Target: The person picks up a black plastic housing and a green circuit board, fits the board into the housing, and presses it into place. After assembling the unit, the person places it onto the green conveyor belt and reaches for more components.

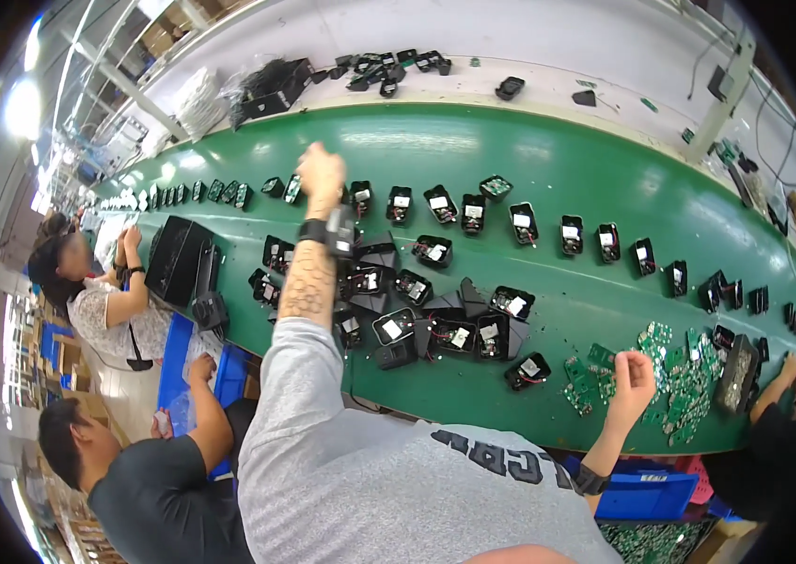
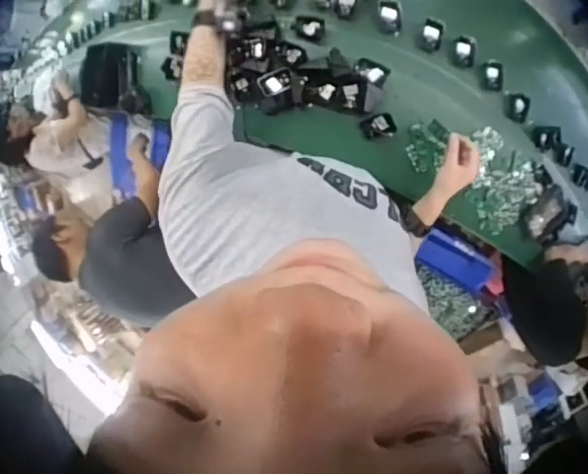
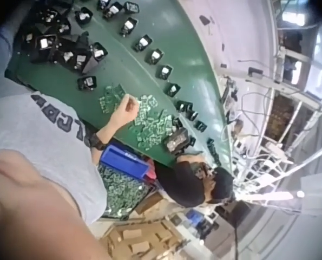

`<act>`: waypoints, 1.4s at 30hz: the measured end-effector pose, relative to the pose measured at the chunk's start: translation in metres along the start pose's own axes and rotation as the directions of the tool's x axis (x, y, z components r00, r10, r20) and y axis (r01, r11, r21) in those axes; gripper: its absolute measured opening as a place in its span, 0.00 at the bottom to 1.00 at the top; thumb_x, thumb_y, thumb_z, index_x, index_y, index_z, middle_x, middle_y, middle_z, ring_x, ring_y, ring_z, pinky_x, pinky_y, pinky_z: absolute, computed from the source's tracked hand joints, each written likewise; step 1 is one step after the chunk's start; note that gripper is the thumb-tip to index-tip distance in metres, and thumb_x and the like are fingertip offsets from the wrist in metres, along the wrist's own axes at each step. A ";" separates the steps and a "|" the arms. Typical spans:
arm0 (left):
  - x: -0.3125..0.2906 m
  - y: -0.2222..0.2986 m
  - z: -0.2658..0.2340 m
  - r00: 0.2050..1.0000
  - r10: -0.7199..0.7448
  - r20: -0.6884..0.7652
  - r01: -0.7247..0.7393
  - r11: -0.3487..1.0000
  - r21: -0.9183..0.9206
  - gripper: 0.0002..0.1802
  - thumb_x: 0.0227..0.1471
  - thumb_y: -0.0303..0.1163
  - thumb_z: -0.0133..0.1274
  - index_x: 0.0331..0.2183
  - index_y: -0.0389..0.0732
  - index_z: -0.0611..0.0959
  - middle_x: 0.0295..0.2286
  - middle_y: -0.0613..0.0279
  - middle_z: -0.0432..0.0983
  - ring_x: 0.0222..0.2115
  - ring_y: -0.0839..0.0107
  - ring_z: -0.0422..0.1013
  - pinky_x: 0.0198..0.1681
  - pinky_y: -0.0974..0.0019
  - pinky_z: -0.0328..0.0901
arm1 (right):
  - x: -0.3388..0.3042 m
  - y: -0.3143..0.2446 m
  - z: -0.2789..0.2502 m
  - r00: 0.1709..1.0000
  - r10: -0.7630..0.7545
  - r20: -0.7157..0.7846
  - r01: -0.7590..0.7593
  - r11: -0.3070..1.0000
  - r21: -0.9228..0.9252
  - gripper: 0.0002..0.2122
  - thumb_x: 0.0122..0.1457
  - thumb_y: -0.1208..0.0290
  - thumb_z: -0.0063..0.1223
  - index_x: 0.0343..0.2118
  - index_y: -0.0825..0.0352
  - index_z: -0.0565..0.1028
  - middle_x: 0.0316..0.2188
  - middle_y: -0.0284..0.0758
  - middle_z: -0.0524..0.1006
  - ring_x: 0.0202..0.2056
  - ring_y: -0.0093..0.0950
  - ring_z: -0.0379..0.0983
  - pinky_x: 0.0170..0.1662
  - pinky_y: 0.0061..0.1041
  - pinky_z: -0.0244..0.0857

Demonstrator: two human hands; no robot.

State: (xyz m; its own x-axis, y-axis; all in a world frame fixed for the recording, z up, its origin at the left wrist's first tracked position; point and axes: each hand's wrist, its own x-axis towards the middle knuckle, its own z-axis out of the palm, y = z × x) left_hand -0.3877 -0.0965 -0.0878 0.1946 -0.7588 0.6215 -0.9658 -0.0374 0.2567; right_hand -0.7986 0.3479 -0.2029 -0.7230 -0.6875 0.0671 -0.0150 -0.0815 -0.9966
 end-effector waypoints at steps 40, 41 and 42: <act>-0.293 0.177 -0.150 0.420 0.618 0.664 0.771 0.143 -0.621 0.31 0.52 0.16 0.48 0.57 0.41 0.62 0.48 0.58 0.66 0.50 0.66 0.68 0.48 0.60 0.70 | 0.003 -0.035 0.062 0.922 0.084 0.377 -0.278 0.821 0.498 0.12 0.54 0.82 0.53 0.43 0.71 0.75 0.33 0.34 0.77 0.30 0.20 0.73 0.32 0.15 0.66; -0.296 0.176 -0.149 0.418 0.619 0.665 0.771 0.145 -0.619 0.31 0.52 0.16 0.48 0.57 0.41 0.62 0.48 0.58 0.66 0.50 0.66 0.68 0.48 0.60 0.70 | 0.003 -0.041 0.064 0.938 0.099 0.332 -0.271 0.805 0.527 0.16 0.53 0.81 0.55 0.46 0.71 0.73 0.33 0.35 0.77 0.31 0.20 0.73 0.31 0.15 0.66; -0.298 0.175 -0.148 0.445 0.615 0.651 0.718 0.189 -0.669 0.31 0.52 0.15 0.48 0.57 0.41 0.63 0.48 0.57 0.65 0.50 0.66 0.68 0.48 0.61 0.70 | 0.003 -0.043 0.065 0.939 0.101 0.330 -0.272 0.805 0.528 0.16 0.53 0.81 0.55 0.46 0.71 0.73 0.33 0.35 0.77 0.31 0.20 0.73 0.31 0.15 0.66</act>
State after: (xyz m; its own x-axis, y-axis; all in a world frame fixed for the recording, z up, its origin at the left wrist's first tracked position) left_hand -0.5898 0.2195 -0.1188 -0.6189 -0.7840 -0.0478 0.0718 -0.1170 0.9905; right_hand -0.7551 0.3028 -0.1564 -0.4522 -0.8917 -0.0215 0.5489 -0.2592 -0.7946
